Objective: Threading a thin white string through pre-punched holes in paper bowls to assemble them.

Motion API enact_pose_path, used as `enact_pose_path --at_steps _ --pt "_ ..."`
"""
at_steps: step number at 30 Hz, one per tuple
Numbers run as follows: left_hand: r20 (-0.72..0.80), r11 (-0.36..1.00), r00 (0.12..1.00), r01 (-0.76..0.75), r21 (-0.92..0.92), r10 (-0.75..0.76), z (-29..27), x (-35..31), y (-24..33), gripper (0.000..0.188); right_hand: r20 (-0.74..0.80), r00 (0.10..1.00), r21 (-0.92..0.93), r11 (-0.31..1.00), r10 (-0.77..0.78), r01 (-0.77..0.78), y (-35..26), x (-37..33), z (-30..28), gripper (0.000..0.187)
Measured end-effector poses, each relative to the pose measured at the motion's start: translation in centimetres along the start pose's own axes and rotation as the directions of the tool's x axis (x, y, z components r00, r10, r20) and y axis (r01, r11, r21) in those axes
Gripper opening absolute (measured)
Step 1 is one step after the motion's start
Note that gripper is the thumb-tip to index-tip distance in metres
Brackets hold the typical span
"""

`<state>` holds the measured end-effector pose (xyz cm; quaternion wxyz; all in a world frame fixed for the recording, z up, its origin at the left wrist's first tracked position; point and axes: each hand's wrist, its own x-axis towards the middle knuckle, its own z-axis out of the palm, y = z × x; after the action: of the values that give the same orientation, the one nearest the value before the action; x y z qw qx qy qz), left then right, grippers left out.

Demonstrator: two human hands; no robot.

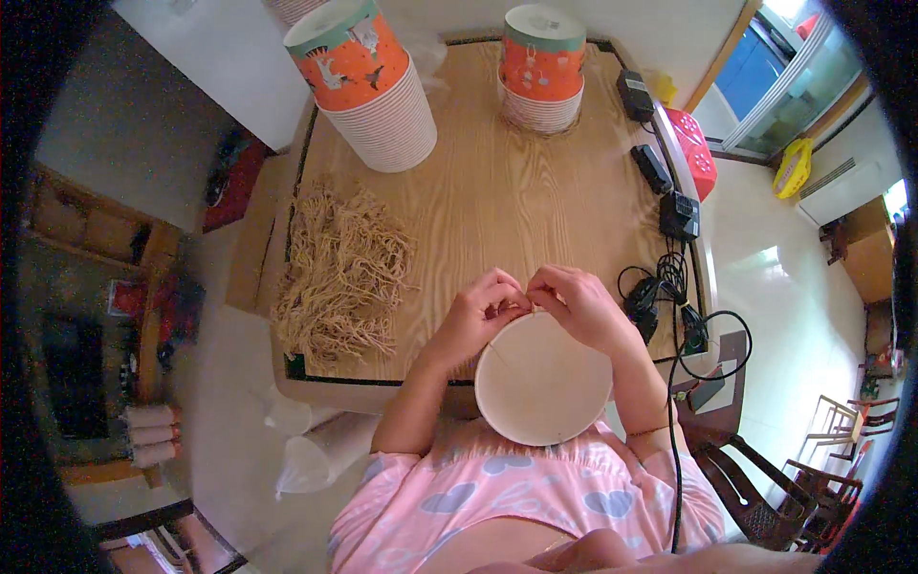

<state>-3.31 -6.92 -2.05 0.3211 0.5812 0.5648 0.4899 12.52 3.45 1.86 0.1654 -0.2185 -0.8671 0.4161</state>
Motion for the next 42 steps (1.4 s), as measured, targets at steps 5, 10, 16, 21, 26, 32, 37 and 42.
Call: enact_pose_path --at_steps 5,10,16,21,26,32,37,42 --pt "0.059 0.922 0.981 0.196 -0.334 -0.187 0.5 -0.5 -1.7 0.006 -0.039 0.999 -0.056 0.998 -0.032 0.029 0.0 0.0 0.4 0.01" --pt "0.178 0.798 0.912 0.41 -0.442 -0.37 -0.7 -0.4 -0.4 0.01 -0.009 1.0 -0.048 0.999 -0.025 0.024 -0.4 -0.3 0.3 0.01" --pt "0.233 0.749 0.898 0.439 -0.496 -0.372 -1.0 -0.5 -0.2 0.005 -0.126 0.99 -0.082 0.996 -0.056 0.046 -2.0 -0.6 0.2 0.009" --pt "0.2 0.76 0.903 0.429 -0.488 -0.381 -1.0 -0.8 -0.1 0.008 -0.173 0.981 -0.153 0.987 -0.086 0.059 -2.1 -1.6 1.2 0.01" --pt "0.212 0.762 0.885 0.465 -0.45 -0.414 -1.2 -0.7 0.9 0.009 -0.204 0.962 -0.282 0.952 -0.179 0.117 -2.2 -1.8 2.0 0.012" --pt "0.234 0.717 0.879 0.474 -0.511 -0.415 -1.3 -1.1 0.8 0.009 -0.16 0.942 -0.343 0.911 -0.295 0.227 -2.4 -1.8 2.1 0.013" --pt "0.187 0.75 0.905 0.422 -0.509 -0.382 -1.3 -1.2 0.5 0.008 -0.122 0.963 -0.287 0.937 -0.242 0.2 -2.2 -1.4 1.8 0.015" --pt "0.27 0.734 0.878 0.478 -0.483 -0.394 -1.9 -0.6 0.1 0.008 -0.154 0.949 -0.286 0.931 -0.276 0.225 -2.1 -0.7 1.5 0.02"
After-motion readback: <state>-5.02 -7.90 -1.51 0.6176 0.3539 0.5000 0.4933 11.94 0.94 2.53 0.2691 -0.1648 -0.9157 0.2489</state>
